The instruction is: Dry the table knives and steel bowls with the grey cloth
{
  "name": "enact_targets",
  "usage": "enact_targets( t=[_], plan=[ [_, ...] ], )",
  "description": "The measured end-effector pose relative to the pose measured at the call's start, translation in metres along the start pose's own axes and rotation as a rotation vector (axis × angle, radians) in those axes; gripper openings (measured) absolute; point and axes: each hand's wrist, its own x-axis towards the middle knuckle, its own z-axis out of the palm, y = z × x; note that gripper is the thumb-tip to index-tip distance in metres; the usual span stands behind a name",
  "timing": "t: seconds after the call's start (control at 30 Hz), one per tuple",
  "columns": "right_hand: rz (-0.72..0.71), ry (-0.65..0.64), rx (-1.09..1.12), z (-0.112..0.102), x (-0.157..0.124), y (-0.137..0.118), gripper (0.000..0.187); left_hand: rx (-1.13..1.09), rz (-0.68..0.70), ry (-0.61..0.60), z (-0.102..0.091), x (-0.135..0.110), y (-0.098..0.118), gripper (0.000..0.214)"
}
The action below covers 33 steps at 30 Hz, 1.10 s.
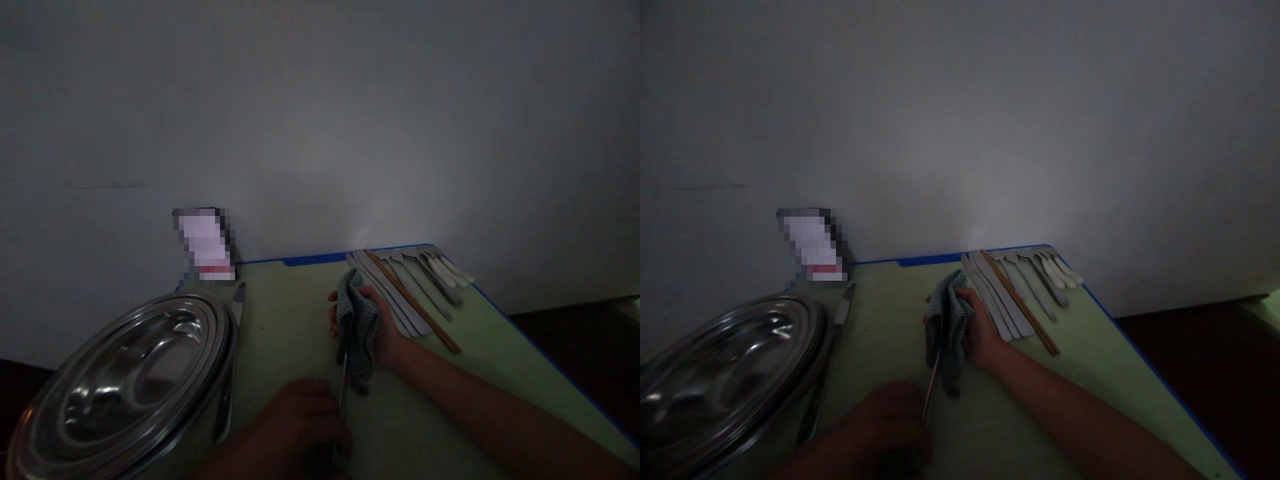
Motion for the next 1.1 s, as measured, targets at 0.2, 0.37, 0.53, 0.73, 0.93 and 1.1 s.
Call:
enact_targets(
  t=[0.2,0.37,0.53,0.73,0.93,1.1],
  plan=[
    [0.097,-0.065,0.021,0.003,-0.001,-0.002,0.043,-0.05,0.008,0.008,0.0,-0.001,0.001,0.014],
    [0.104,-0.009,0.002,0.011,-0.004,-0.005,0.042,-0.06,-0.018,0.002,0.001,-0.002,0.002,0.013],
    [0.04,0.172,0.037,0.016,-0.003,-0.005,0.028,-0.082,-0.046,0.001,0.001,-0.002,-0.001,0.014],
    [0.032,0.244,0.074,0.016,-0.002,-0.003,0.035,-0.158,0.045,-0.032,-0.004,-0.007,-0.004,0.012],
    [0.021,0.269,0.023,0.012,-0.001,-0.005,0.041,-0.226,0.019,0.011,-0.001,-0.01,-0.008,0.017],
    [0.01,0.301,-0.044,0.021,-0.003,-0.001,0.037,-0.244,-0.103,0.062,0.0,-0.006,-0.006,0.012]
  ],
)
